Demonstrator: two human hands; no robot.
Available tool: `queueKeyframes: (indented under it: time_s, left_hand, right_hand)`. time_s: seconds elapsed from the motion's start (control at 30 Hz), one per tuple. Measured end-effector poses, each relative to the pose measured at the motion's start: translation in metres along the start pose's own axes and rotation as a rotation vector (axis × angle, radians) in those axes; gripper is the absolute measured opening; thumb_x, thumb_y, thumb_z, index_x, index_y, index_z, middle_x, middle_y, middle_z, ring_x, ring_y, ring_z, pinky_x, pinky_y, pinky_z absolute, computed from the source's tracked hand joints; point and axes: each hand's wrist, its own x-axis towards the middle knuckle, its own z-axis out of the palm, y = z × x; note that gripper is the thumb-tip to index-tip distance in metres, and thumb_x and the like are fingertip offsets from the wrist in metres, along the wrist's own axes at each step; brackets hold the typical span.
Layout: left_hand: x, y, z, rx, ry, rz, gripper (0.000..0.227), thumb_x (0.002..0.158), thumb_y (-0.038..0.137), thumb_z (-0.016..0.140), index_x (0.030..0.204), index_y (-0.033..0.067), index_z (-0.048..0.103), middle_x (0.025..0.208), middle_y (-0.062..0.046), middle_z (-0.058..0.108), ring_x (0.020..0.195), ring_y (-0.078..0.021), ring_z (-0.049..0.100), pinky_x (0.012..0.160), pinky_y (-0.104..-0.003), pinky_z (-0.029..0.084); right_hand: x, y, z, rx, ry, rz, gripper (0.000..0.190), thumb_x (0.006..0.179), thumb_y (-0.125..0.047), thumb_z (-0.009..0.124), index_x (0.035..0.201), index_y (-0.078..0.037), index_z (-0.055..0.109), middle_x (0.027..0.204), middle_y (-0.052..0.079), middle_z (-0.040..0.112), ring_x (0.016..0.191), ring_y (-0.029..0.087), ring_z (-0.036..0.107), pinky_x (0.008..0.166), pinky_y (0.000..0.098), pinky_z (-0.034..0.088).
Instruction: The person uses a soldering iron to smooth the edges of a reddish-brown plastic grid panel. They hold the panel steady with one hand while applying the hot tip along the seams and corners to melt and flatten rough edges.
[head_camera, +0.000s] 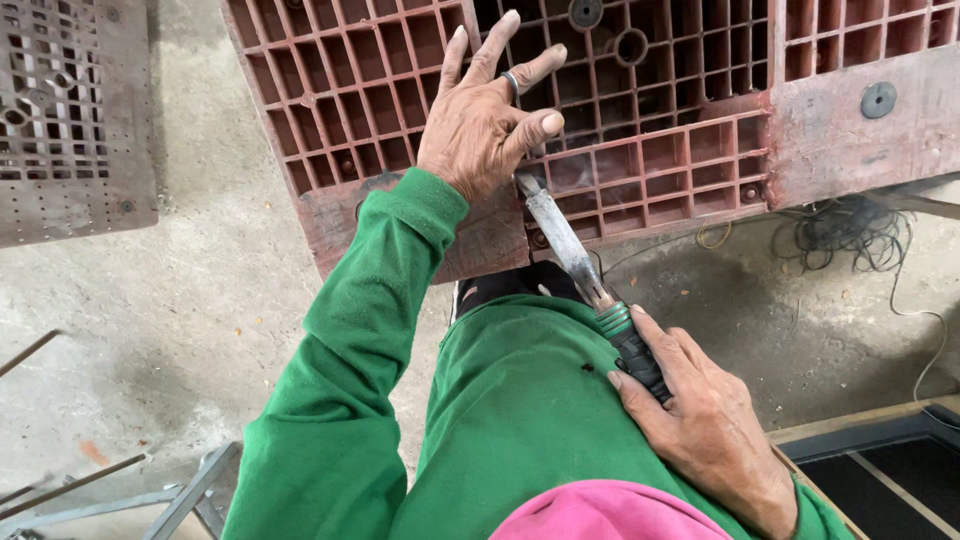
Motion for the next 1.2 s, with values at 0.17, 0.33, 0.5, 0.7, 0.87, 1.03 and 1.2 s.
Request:
queueKeyframes:
  time_s: [0.17, 0.33, 0.5, 0.7, 0.87, 1.03, 1.2]
  left_hand:
    - [0.0, 0.004, -0.004, -0.034, -0.013, -0.018, 0.092, 0.098, 0.08, 0.013, 0.079, 0.0248, 0.084, 0.156, 0.006, 0.052, 0.156, -0.0289, 0.014, 0.128, -0.052, -0.004]
    - [0.0, 0.003, -0.002, -0.027, -0.021, -0.023, 0.09, 0.098, 0.08, 0.014, 0.083, 0.0257, 0.084, 0.154, 0.007, 0.055, 0.156, -0.0282, 0.017, 0.128, -0.052, -0.005]
    - [0.0, 0.0, 0.0, -0.036, -0.013, -0.014, 0.09, 0.098, 0.081, 0.014, 0.091, 0.0276, 0.085, 0.152, 0.006, 0.057, 0.155, -0.0282, 0.02, 0.128, -0.052, -0.005]
    - [0.001, 0.0, 0.004, -0.019, -0.019, -0.036, 0.092, 0.094, 0.083, 0.012, 0.094, 0.0282, 0.085, 0.151, 0.006, 0.057, 0.154, -0.0282, 0.021, 0.127, -0.051, -0.006]
    - [-0.002, -0.001, 0.003, -0.055, 0.035, -0.03, 0.085, 0.099, 0.08, 0.02, 0.092, 0.0249, 0.084, 0.156, -0.001, 0.053, 0.154, -0.0284, 0.022, 0.129, -0.051, -0.001]
    - [-0.004, 0.0, 0.0, -0.087, 0.065, -0.04, 0.077, 0.102, 0.075, 0.03, 0.088, 0.0199, 0.082, 0.158, -0.004, 0.051, 0.155, -0.0278, 0.024, 0.13, -0.05, 0.003]
    - [-0.004, -0.001, -0.001, -0.095, 0.085, -0.045, 0.072, 0.103, 0.073, 0.037, 0.091, 0.0186, 0.083, 0.156, -0.004, 0.053, 0.155, -0.0274, 0.026, 0.13, -0.05, 0.005]
  right_hand:
    - [0.001, 0.0, -0.001, 0.063, 0.039, -0.1, 0.066, 0.082, -0.023, 0.075, 0.141, -0.002, 0.055, 0.093, 0.014, 0.066, 0.08, 0.029, 0.069, 0.07, 0.038, 0.055]
    - [0.003, 0.001, -0.001, 0.218, -0.024, 0.018, 0.064, 0.082, -0.021, 0.074, 0.14, -0.003, 0.055, 0.097, 0.012, 0.07, 0.081, 0.023, 0.07, 0.064, 0.0339, 0.058]
    - [0.003, -0.002, -0.001, 0.15, -0.015, 0.01, 0.065, 0.082, -0.02, 0.075, 0.141, -0.003, 0.056, 0.092, 0.013, 0.069, 0.078, 0.023, 0.069, 0.066, 0.0345, 0.056]
    - [0.002, -0.002, -0.003, 0.135, -0.03, 0.058, 0.067, 0.08, -0.022, 0.076, 0.142, -0.005, 0.056, 0.093, 0.013, 0.071, 0.081, 0.024, 0.067, 0.068, 0.0341, 0.056]
    - [-0.005, 0.011, -0.012, 0.209, -0.062, 0.133, 0.066, 0.081, -0.022, 0.075, 0.142, -0.006, 0.056, 0.11, 0.013, 0.077, 0.092, 0.019, 0.074, 0.078, 0.0318, 0.057]
    - [-0.017, 0.03, -0.024, 0.218, -0.124, 0.237, 0.069, 0.079, -0.027, 0.078, 0.143, -0.009, 0.058, 0.109, 0.015, 0.074, 0.096, 0.019, 0.075, 0.083, 0.0316, 0.058]
    - [-0.02, 0.032, -0.02, 0.175, -0.106, 0.125, 0.071, 0.076, -0.026, 0.078, 0.141, -0.008, 0.058, 0.11, 0.014, 0.078, 0.097, 0.02, 0.074, 0.081, 0.0329, 0.059]
